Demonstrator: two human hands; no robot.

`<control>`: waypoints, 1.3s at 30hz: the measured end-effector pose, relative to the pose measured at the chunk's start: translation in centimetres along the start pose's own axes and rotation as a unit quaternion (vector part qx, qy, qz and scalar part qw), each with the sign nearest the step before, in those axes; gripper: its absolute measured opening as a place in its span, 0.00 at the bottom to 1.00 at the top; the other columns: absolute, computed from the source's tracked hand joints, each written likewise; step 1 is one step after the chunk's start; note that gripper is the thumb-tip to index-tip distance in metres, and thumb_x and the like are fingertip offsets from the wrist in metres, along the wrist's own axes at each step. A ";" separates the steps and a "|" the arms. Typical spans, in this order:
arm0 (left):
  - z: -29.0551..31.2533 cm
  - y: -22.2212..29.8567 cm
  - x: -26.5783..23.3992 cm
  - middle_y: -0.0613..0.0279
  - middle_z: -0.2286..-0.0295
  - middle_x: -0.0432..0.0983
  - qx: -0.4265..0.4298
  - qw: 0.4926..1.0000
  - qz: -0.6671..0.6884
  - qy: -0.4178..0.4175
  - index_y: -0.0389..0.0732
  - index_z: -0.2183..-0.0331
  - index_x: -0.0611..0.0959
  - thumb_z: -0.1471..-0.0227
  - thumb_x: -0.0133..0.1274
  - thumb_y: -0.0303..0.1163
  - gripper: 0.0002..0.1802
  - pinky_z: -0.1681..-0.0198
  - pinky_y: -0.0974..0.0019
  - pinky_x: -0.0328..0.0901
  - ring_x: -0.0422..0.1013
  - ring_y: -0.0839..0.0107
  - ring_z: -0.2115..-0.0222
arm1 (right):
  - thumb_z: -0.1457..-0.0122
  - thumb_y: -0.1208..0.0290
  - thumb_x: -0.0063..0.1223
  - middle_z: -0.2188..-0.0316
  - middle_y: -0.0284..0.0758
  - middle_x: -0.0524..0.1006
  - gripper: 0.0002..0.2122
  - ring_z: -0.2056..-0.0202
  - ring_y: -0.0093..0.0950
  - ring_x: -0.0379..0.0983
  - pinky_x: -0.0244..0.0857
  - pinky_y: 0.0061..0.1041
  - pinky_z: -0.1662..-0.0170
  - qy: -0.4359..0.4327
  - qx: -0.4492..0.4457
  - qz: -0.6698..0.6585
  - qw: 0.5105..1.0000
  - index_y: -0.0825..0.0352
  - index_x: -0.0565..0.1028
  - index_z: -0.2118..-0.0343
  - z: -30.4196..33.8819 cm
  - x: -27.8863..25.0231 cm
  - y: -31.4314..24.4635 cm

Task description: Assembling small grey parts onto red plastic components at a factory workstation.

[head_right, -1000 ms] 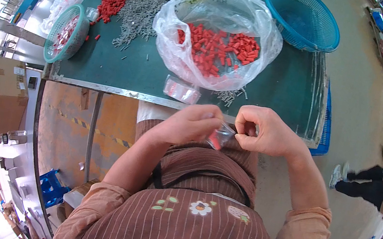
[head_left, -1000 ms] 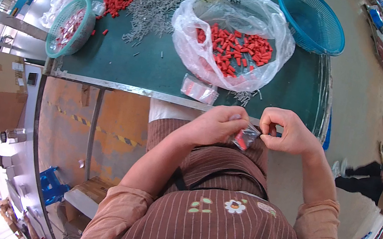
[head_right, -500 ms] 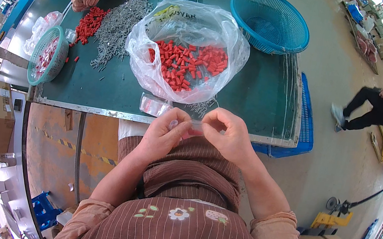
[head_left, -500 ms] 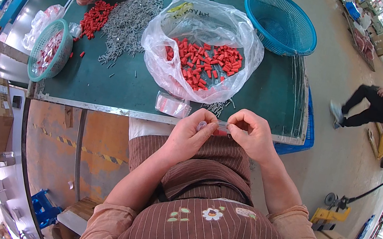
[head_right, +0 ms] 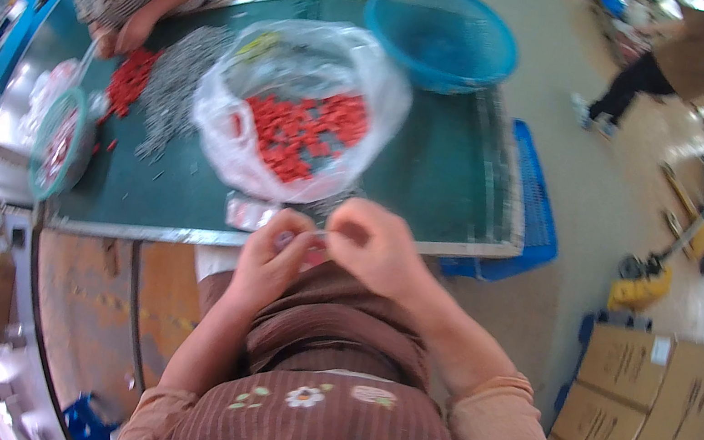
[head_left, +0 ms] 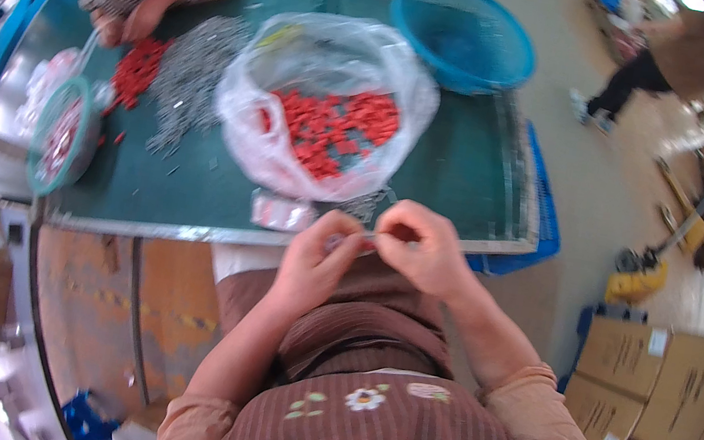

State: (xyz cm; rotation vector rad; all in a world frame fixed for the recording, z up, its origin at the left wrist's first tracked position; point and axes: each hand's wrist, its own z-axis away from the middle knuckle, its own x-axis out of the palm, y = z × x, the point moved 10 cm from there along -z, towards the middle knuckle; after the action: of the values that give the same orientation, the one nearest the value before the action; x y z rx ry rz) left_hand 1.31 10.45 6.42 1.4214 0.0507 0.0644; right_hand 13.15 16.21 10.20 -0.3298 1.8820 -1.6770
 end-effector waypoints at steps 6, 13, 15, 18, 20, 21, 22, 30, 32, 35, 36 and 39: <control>0.6 -1.5 -1.3 0.70 0.74 0.69 -0.009 0.999 -0.015 0.046 0.37 0.68 0.75 0.44 0.49 0.24 0.01 0.75 0.78 0.59 0.63 0.84 0.76 | 0.49 0.73 0.56 0.74 0.34 0.72 0.05 0.74 0.23 0.68 0.63 0.23 0.71 -0.015 -0.055 -0.019 0.998 0.68 0.73 0.71 -0.2 1.2 -0.3; 0.5 -2.6 -0.2 0.75 0.84 0.61 0.011 0.999 0.033 0.002 0.41 0.70 0.72 0.42 0.47 0.26 0.04 0.87 0.82 0.47 0.53 0.89 0.87 | 0.49 0.75 0.55 0.75 0.35 0.70 0.05 0.76 0.25 0.68 0.62 0.25 0.73 0.034 -0.091 0.012 0.995 0.69 0.71 0.74 1.7 1.3 0.6; 0.5 -2.6 0.1 0.74 0.82 0.62 0.005 0.999 0.045 -0.002 0.40 0.70 0.72 0.42 0.47 0.24 0.04 0.86 0.82 0.48 0.54 0.89 0.87 | 0.50 0.75 0.55 0.75 0.35 0.70 0.05 0.76 0.26 0.68 0.62 0.26 0.73 0.039 -0.098 0.031 0.994 0.69 0.71 0.73 1.8 1.0 0.5; 0.1 -2.7 0.0 0.73 0.80 0.64 -0.003 0.998 0.060 -0.003 0.38 0.70 0.72 0.43 0.47 0.23 0.04 0.86 0.82 0.49 0.55 0.89 0.86 | 0.50 0.74 0.56 0.74 0.36 0.71 0.05 0.77 0.27 0.68 0.62 0.26 0.73 0.043 -0.108 0.039 0.992 0.68 0.72 0.73 1.8 0.2 0.3; 0.0 -3.0 -0.5 0.73 0.80 0.65 0.016 1.000 0.019 0.004 0.38 0.70 0.72 0.43 0.47 0.23 0.03 0.86 0.82 0.49 0.55 0.89 0.86 | 0.49 0.74 0.55 0.74 0.36 0.71 0.05 0.77 0.27 0.68 0.62 0.26 0.73 0.022 -0.091 0.028 0.995 0.68 0.72 0.72 1.7 0.6 0.9; -0.1 -3.2 -0.7 0.72 0.80 0.65 0.018 1.000 0.021 0.008 0.39 0.70 0.72 0.43 0.47 0.23 0.03 0.86 0.82 0.48 0.55 0.89 0.86 | 0.49 0.74 0.55 0.74 0.36 0.71 0.05 0.77 0.27 0.68 0.62 0.26 0.73 0.026 -0.093 0.029 0.995 0.68 0.72 0.72 1.7 0.5 0.9; 0.0 -2.8 -0.5 0.72 0.80 0.65 0.020 1.000 0.020 0.005 0.39 0.70 0.72 0.43 0.47 0.23 0.03 0.86 0.82 0.48 0.55 0.89 0.86 | 0.49 0.75 0.55 0.74 0.36 0.71 0.04 0.77 0.27 0.68 0.62 0.26 0.73 0.028 -0.088 0.023 0.995 0.69 0.72 0.73 1.8 0.2 0.9; 0.0 -2.5 0.8 0.70 0.79 0.67 -0.003 0.998 0.067 0.008 0.39 0.70 0.72 0.43 0.47 0.23 0.03 0.87 0.82 0.48 0.55 0.89 0.86 | 0.49 0.77 0.54 0.75 0.36 0.72 0.03 0.77 0.25 0.70 0.64 0.24 0.73 0.031 -0.074 -0.014 0.997 0.70 0.72 0.73 2.0 -0.5 0.8; -0.2 -2.4 0.9 0.72 0.80 0.65 -0.012 0.998 0.055 0.010 0.40 0.71 0.72 0.43 0.47 0.22 0.04 0.86 0.82 0.48 0.55 0.89 0.86 | 0.48 0.77 0.54 0.75 0.36 0.72 0.03 0.76 0.25 0.71 0.64 0.24 0.72 0.042 -0.077 -0.011 0.996 0.70 0.72 0.72 2.4 -1.2 0.6; -0.2 -2.4 2.7 0.73 0.81 0.63 -0.016 0.998 0.050 -0.028 0.39 0.70 0.72 0.43 0.47 0.22 0.03 0.86 0.81 0.49 0.55 0.88 0.86 | 0.48 0.76 0.54 0.75 0.36 0.73 0.03 0.74 0.25 0.71 0.64 0.24 0.71 0.042 -0.058 0.005 0.997 0.70 0.73 0.72 3.4 -2.2 0.8; 0.0 -2.6 3.2 0.73 0.81 0.63 -0.023 0.997 0.058 -0.043 0.39 0.70 0.72 0.43 0.47 0.23 0.03 0.86 0.81 0.49 0.55 0.88 0.86 | 0.48 0.76 0.54 0.76 0.36 0.73 0.03 0.73 0.25 0.71 0.64 0.24 0.70 0.034 -0.037 0.021 0.999 0.70 0.73 0.73 3.7 -2.5 1.1; 0.3 -3.2 4.0 0.74 0.83 0.61 -0.064 0.990 0.105 -0.065 0.38 0.67 0.73 0.41 0.46 0.26 0.03 0.86 0.81 0.49 0.53 0.88 0.87 | 0.48 0.76 0.55 0.76 0.34 0.74 0.03 0.73 0.25 0.71 0.64 0.23 0.70 0.113 -0.049 0.065 0.990 0.69 0.74 0.74 5.3 -7.0 1.0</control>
State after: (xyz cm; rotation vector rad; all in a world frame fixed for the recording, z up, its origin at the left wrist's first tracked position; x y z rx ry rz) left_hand 5.37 10.00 3.35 1.2962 -0.2090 0.1461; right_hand 21.93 15.85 10.85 -0.0546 2.1053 -1.5934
